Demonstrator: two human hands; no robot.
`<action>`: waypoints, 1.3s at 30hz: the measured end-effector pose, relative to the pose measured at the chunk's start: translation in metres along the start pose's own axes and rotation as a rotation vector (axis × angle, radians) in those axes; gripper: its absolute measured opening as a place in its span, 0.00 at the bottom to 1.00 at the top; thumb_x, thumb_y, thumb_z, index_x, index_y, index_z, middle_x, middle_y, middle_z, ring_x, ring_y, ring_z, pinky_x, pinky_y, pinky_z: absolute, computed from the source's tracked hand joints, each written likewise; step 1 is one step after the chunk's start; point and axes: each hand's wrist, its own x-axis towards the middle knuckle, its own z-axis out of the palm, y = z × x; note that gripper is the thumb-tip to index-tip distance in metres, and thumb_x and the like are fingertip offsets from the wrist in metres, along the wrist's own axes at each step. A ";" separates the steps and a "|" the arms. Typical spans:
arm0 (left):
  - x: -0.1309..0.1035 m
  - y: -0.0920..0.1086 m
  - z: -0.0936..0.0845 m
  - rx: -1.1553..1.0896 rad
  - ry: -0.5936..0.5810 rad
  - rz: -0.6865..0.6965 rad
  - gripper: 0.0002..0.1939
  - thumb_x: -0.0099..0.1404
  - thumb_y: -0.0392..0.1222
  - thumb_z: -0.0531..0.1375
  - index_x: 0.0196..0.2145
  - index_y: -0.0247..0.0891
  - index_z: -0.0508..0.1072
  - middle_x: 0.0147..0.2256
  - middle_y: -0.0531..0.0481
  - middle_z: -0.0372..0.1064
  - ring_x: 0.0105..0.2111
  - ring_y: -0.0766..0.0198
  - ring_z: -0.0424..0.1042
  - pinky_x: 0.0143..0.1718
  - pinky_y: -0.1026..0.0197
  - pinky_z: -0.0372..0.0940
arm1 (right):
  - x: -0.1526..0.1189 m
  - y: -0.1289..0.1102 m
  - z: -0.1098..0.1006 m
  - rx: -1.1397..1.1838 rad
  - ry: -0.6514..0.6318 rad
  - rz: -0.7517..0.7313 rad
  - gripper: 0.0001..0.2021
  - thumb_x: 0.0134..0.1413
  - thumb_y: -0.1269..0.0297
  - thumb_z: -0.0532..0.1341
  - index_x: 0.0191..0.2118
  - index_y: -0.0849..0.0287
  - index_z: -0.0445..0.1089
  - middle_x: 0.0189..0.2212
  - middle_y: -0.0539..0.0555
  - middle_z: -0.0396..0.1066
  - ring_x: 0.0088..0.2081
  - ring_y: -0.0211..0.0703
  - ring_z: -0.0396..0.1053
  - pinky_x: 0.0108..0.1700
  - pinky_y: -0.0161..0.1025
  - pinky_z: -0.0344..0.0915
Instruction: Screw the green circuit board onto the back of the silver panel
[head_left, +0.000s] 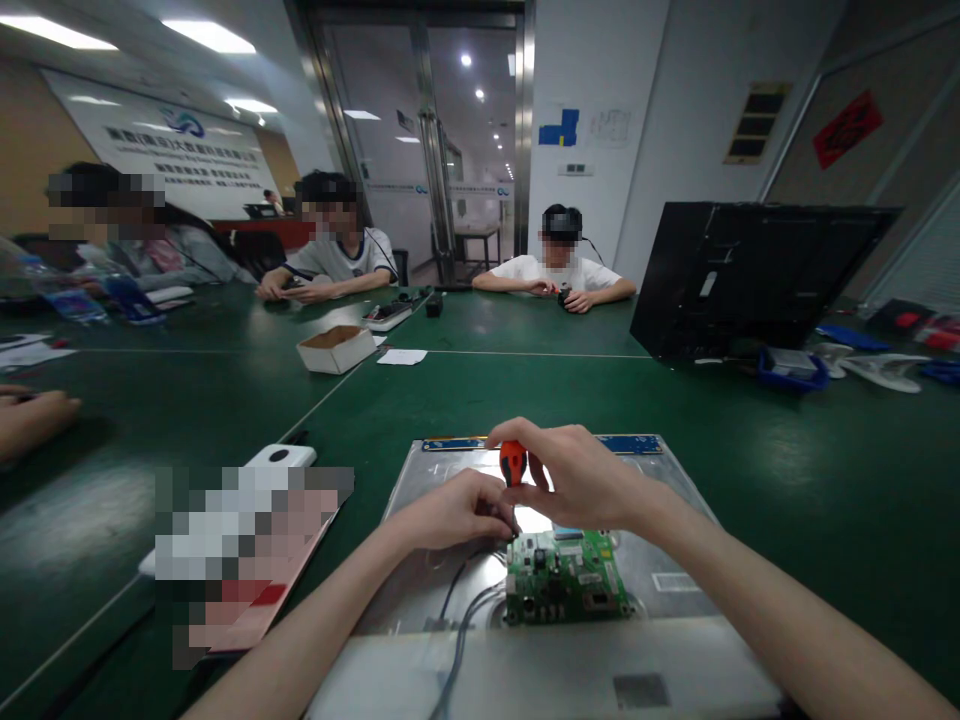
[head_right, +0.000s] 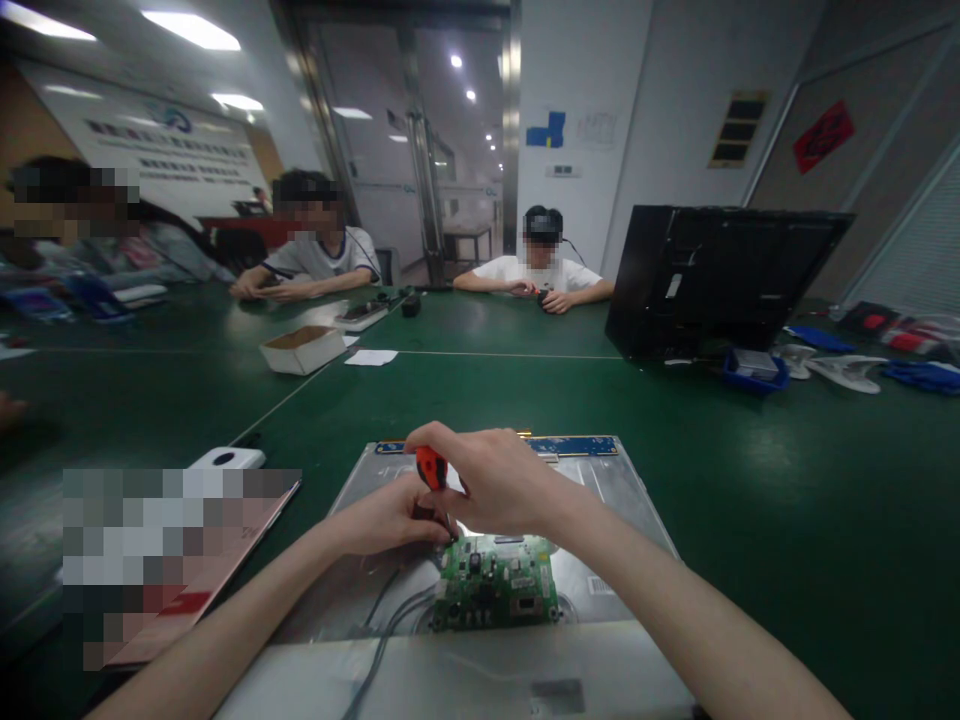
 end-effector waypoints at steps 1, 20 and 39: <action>0.000 0.001 0.000 -0.008 0.002 -0.004 0.03 0.56 0.37 0.66 0.26 0.37 0.78 0.25 0.54 0.71 0.27 0.65 0.69 0.31 0.66 0.63 | 0.000 0.000 0.000 0.000 -0.004 0.003 0.22 0.53 0.71 0.63 0.51 0.56 0.57 0.32 0.47 0.71 0.28 0.38 0.68 0.30 0.34 0.58; 0.000 0.005 -0.001 -0.004 -0.017 -0.064 0.05 0.52 0.29 0.63 0.23 0.36 0.75 0.22 0.56 0.69 0.25 0.66 0.68 0.30 0.67 0.62 | -0.001 0.002 0.003 -0.030 -0.016 0.000 0.19 0.55 0.68 0.62 0.50 0.57 0.57 0.31 0.48 0.71 0.27 0.37 0.66 0.28 0.34 0.54; 0.001 0.000 -0.002 0.056 -0.026 -0.091 0.02 0.53 0.33 0.63 0.26 0.36 0.77 0.22 0.56 0.69 0.24 0.67 0.66 0.26 0.67 0.59 | -0.004 -0.006 -0.010 -0.064 -0.036 -0.045 0.19 0.55 0.70 0.58 0.52 0.59 0.58 0.38 0.53 0.71 0.32 0.39 0.67 0.31 0.36 0.57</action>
